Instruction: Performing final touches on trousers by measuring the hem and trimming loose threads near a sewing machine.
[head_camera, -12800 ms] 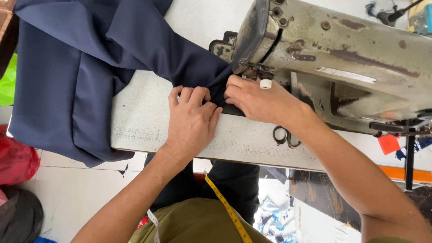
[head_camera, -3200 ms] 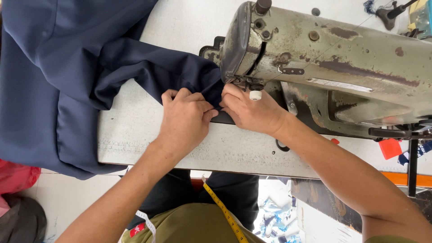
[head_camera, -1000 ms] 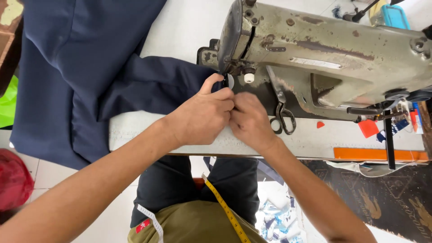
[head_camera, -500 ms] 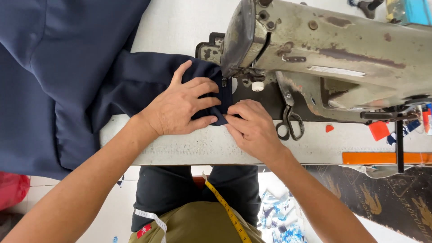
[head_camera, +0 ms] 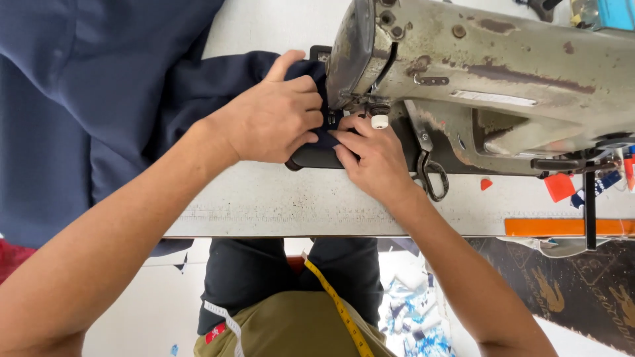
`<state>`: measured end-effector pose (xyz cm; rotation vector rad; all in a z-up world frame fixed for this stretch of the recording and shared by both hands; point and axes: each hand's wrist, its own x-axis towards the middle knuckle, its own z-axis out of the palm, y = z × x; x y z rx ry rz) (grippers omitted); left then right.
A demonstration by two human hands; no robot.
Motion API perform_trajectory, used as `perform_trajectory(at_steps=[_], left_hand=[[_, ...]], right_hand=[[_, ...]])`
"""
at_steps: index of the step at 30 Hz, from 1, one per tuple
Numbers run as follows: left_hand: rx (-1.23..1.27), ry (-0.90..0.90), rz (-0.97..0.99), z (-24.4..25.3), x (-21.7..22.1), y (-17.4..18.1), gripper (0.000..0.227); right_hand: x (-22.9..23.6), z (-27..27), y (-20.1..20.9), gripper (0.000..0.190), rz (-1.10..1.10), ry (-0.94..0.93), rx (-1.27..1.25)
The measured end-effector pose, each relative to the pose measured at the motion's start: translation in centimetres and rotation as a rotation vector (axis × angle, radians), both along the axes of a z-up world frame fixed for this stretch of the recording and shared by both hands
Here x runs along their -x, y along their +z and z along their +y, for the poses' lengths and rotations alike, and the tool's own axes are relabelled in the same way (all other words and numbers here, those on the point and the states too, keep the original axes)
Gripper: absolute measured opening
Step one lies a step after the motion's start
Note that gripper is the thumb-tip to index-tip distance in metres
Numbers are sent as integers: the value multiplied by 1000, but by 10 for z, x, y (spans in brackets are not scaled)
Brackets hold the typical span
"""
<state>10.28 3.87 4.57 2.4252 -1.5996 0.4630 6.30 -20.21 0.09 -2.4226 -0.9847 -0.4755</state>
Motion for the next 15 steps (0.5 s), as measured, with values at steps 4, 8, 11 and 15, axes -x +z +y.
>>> perform_trajectory(at_steps=[4, 8, 11, 15], left_hand=[[-50, 21, -200, -38, 46, -14, 15], [316, -39, -18, -36, 54, -20, 29], [296, 74, -13, -10, 46, -34, 39], [308, 99, 98, -1, 49, -44, 42]], right_hand=[[19, 6, 12, 2, -155, 73, -28], [31, -2, -9, 16, -185, 135, -33], [39, -6, -11, 9, -121, 170, -91], [35, -7, -16, 9, -90, 170, -107]])
